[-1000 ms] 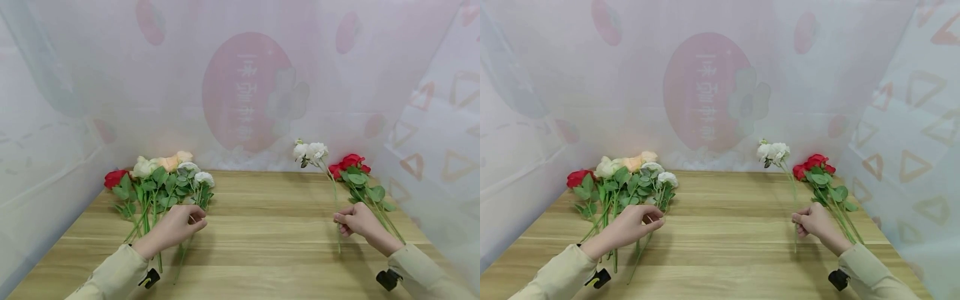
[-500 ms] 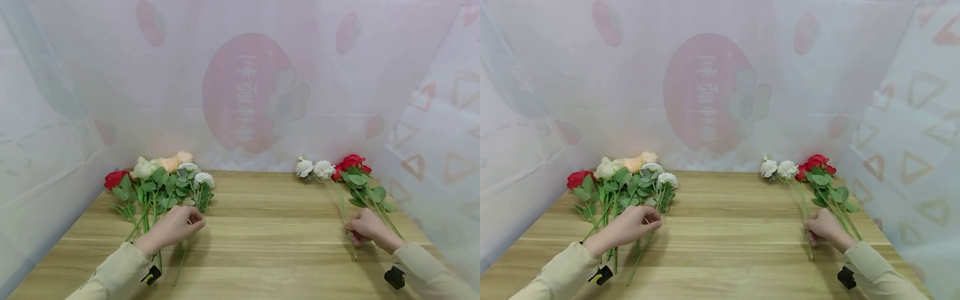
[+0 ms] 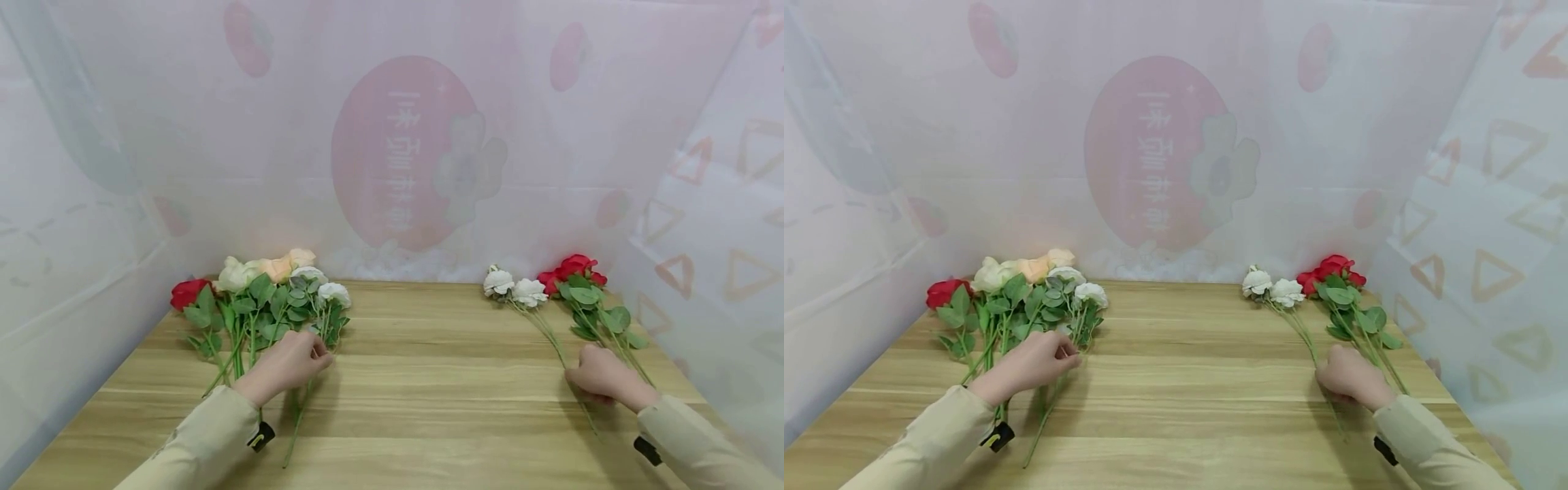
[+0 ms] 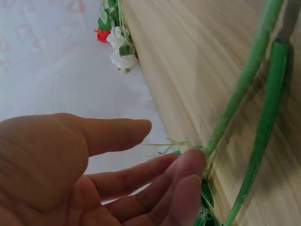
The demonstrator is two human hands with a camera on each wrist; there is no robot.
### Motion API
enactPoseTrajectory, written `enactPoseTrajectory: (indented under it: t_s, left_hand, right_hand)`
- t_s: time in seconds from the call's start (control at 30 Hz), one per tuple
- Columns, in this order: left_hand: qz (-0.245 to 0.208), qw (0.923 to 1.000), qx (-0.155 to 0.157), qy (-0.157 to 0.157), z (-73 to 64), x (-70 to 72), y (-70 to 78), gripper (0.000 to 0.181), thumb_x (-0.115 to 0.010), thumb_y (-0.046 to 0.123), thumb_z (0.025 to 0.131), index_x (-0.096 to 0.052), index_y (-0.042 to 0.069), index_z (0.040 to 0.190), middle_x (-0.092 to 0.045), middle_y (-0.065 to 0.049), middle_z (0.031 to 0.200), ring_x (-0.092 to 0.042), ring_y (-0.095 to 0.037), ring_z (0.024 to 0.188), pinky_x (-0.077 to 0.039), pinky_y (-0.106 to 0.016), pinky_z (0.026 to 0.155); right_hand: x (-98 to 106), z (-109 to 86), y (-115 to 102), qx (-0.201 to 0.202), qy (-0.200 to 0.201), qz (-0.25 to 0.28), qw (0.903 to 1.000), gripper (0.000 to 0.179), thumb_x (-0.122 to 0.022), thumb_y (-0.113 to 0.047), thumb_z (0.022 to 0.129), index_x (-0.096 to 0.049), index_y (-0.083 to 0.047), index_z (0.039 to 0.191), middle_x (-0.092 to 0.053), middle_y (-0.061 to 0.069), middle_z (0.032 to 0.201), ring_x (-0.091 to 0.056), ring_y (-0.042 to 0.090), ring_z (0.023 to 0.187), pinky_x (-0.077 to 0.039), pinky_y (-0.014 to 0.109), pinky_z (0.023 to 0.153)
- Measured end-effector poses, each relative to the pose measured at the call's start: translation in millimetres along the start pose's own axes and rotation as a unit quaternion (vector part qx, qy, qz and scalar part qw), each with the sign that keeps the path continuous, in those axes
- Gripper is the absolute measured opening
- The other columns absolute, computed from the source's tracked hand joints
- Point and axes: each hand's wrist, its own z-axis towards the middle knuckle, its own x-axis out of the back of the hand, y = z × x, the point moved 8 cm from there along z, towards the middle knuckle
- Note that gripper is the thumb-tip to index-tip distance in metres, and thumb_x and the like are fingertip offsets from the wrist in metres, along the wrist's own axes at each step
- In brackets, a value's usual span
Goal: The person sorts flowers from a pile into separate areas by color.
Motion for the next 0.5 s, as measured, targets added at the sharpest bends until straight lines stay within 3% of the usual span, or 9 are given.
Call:
enactPoseTrajectory:
  t_s: [0.1, 0.2, 0.5]
  left_hand:
    - [0.013, 0.9997, 0.021, 0.003, 2.9, 1.0, -4.8, 0.03, -0.07, 0.018, 0.09, -0.058, 0.01, 0.064, -0.045, 0.005, 0.056, -0.038, -0.009, 0.043, -0.03, -0.025, 0.041]
    - [0.033, 0.9986, 0.041, 0.001, 5.3, 1.2, -11.4, 0.04, -0.071, 0.018, 0.087, -0.043, 0.012, 0.059, -0.03, 0.004, 0.05, -0.028, -0.008, 0.042, -0.021, -0.023, 0.039]
    - [-0.011, 0.996, 0.06, -0.065, 11.2, -13.8, -21.0, 0.019, -0.069, -0.002, 0.078, -0.052, 0.005, 0.073, -0.057, -0.007, 0.056, -0.054, -0.016, 0.044, -0.038, -0.027, 0.045]
  right_hand:
    - [4, -4.9, -8, -0.005, -0.008, -0.051, 0.9987, 0.047, -0.061, -0.018, 0.09, -0.043, -0.016, 0.047, -0.037, -0.006, 0.039, -0.036, 0.009, 0.033, -0.031, 0.025, 0.036]
    - [9, -9.4, -22, 0.002, -0.004, -0.064, 0.998, 0.049, -0.064, -0.025, 0.093, -0.042, -0.017, 0.05, -0.036, -0.006, 0.041, -0.038, 0.009, 0.035, -0.032, 0.025, 0.038]
    - [10, -21.7, -82, 0.081, 0.008, -0.004, 0.9967, 0.049, -0.064, -0.028, 0.096, -0.044, -0.016, 0.052, -0.044, -0.005, 0.045, -0.043, 0.01, 0.041, -0.039, 0.03, 0.046]
